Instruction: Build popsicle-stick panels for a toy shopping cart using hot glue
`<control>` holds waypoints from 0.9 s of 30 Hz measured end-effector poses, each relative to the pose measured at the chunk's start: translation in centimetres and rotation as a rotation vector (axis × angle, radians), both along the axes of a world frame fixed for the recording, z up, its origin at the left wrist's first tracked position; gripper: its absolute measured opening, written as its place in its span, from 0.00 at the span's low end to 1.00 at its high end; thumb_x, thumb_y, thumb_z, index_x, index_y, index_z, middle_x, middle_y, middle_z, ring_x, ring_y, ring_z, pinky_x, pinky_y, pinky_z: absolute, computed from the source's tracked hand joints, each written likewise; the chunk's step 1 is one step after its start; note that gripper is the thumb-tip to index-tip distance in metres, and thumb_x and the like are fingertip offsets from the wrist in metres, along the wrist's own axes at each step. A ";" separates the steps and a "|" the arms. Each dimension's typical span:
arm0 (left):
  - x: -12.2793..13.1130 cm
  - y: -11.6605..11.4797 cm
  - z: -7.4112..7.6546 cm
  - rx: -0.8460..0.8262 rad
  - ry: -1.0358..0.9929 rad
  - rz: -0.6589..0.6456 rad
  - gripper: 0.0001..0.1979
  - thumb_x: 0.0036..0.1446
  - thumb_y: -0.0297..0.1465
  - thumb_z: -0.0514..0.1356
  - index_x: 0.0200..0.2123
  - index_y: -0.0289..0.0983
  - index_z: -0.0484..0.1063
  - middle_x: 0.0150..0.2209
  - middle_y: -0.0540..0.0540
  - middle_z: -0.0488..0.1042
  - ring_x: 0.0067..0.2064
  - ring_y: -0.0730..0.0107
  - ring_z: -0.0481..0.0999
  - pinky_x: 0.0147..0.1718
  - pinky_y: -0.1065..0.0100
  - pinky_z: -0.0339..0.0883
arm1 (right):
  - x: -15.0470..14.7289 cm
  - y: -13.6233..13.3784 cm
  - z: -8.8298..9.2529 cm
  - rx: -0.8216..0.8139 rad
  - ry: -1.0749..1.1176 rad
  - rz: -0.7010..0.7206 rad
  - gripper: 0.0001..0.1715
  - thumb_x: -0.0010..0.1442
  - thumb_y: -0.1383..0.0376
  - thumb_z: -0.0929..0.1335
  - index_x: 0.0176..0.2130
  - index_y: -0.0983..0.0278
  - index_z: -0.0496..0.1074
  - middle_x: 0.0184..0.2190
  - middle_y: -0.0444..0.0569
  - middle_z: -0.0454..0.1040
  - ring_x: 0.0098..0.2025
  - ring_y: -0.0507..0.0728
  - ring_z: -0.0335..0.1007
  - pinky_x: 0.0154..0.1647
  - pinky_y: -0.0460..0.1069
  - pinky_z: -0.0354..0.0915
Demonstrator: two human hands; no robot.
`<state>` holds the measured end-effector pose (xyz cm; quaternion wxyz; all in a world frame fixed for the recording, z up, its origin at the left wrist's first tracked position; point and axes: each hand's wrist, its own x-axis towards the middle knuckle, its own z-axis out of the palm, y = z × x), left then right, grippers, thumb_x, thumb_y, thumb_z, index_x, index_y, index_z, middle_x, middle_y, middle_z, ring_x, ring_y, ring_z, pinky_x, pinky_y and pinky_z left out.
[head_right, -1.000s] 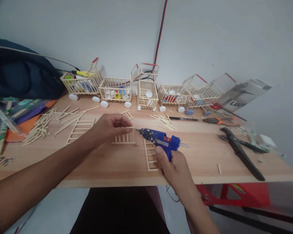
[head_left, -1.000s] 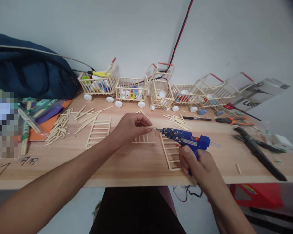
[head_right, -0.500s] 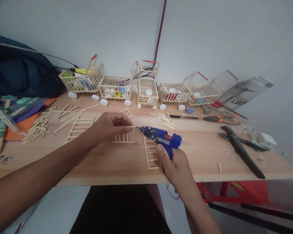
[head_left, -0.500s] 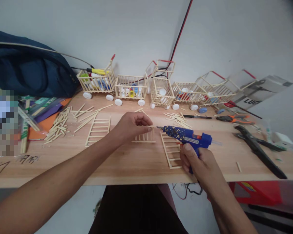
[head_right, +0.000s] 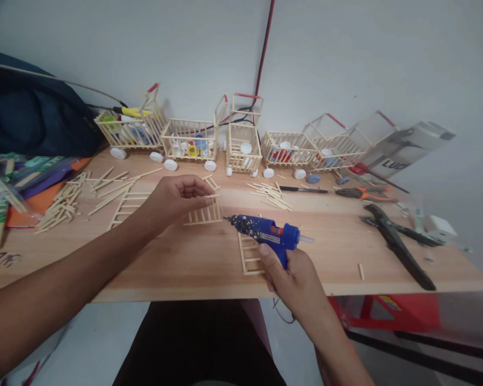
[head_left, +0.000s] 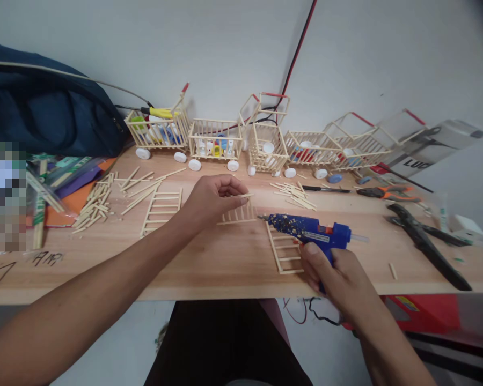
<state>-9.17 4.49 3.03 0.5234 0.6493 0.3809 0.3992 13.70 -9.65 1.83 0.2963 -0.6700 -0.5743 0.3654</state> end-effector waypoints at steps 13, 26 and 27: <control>-0.1 -0.1 0.4 0.000 -0.023 0.005 0.14 0.44 0.34 0.70 0.33 0.32 0.76 0.30 0.46 0.78 0.31 0.73 0.74 0.32 0.71 0.66 | -0.4 0.0 0.2 0.019 -0.001 -0.012 0.36 0.61 0.38 0.58 0.18 0.61 0.58 0.12 0.44 0.59 0.16 0.49 0.55 0.18 0.46 0.52; 0.0 -0.2 0.2 0.012 -0.036 -0.007 0.12 0.45 0.33 0.69 0.33 0.31 0.76 0.31 0.45 0.78 0.31 0.73 0.74 0.32 0.71 0.66 | -0.5 0.1 0.1 0.021 0.057 -0.032 0.34 0.61 0.39 0.59 0.18 0.61 0.58 0.12 0.44 0.60 0.16 0.49 0.56 0.16 0.45 0.52; -0.1 -0.1 0.2 0.014 -0.037 -0.007 0.13 0.45 0.33 0.69 0.33 0.31 0.76 0.31 0.45 0.78 0.31 0.73 0.74 0.32 0.71 0.66 | -0.5 0.1 0.0 0.015 0.055 -0.038 0.35 0.61 0.39 0.59 0.18 0.61 0.58 0.12 0.44 0.59 0.16 0.49 0.55 0.17 0.46 0.52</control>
